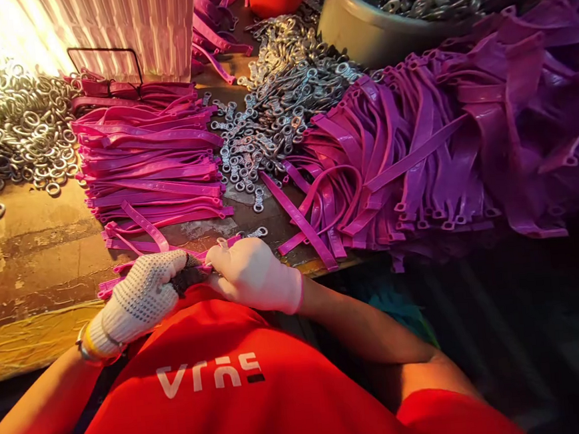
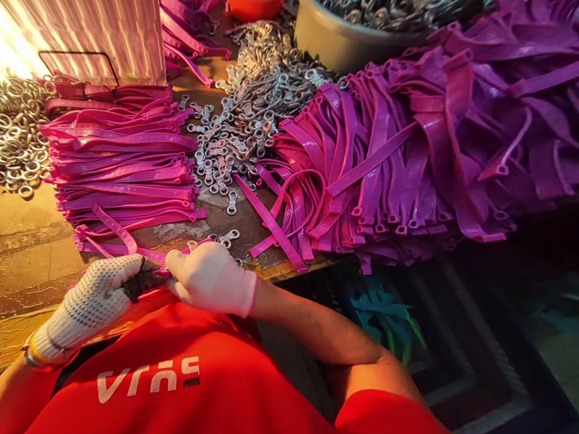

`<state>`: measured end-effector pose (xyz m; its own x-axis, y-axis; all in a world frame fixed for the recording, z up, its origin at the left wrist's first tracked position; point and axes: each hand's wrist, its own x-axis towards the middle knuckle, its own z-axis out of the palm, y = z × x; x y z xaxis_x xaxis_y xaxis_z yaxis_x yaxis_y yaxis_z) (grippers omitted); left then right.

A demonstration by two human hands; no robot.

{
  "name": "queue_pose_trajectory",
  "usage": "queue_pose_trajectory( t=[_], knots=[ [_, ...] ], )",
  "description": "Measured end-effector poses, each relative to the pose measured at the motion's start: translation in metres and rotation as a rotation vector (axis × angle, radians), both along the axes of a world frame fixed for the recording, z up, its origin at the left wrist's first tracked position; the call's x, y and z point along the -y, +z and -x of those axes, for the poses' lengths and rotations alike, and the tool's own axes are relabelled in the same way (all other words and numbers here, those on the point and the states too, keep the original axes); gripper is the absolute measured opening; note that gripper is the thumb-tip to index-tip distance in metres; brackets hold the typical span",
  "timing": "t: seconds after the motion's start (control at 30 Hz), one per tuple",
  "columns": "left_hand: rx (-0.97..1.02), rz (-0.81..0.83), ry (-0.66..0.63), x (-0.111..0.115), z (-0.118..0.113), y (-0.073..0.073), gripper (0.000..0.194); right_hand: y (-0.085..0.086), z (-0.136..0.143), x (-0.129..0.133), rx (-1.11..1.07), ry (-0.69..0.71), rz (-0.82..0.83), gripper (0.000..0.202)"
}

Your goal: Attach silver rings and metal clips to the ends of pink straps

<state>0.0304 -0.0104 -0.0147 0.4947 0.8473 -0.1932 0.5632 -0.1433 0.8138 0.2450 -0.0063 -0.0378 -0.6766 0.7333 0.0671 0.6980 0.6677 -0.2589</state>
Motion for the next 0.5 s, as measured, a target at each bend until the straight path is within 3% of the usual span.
queue_pose_trajectory(
  t=[0.17,0.3,0.4,0.5],
  knots=[
    [-0.137,-0.042,0.101,0.004,0.029,0.015,0.018,-0.009,-0.005,0.000,-0.119,-0.067,0.015,0.033],
    [-0.228,0.025,0.118,0.006,0.051,0.021,0.019,-0.014,-0.006,0.002,-0.045,-0.051,0.050,0.039],
    [-0.211,0.021,0.144,0.005,0.050,0.022,0.024,-0.007,-0.005,0.000,0.086,-0.064,0.141,0.041],
    [-0.094,0.006,0.285,0.002,0.032,0.024,0.031,0.008,-0.011,-0.008,0.114,-0.041,0.278,0.041]
  ],
)
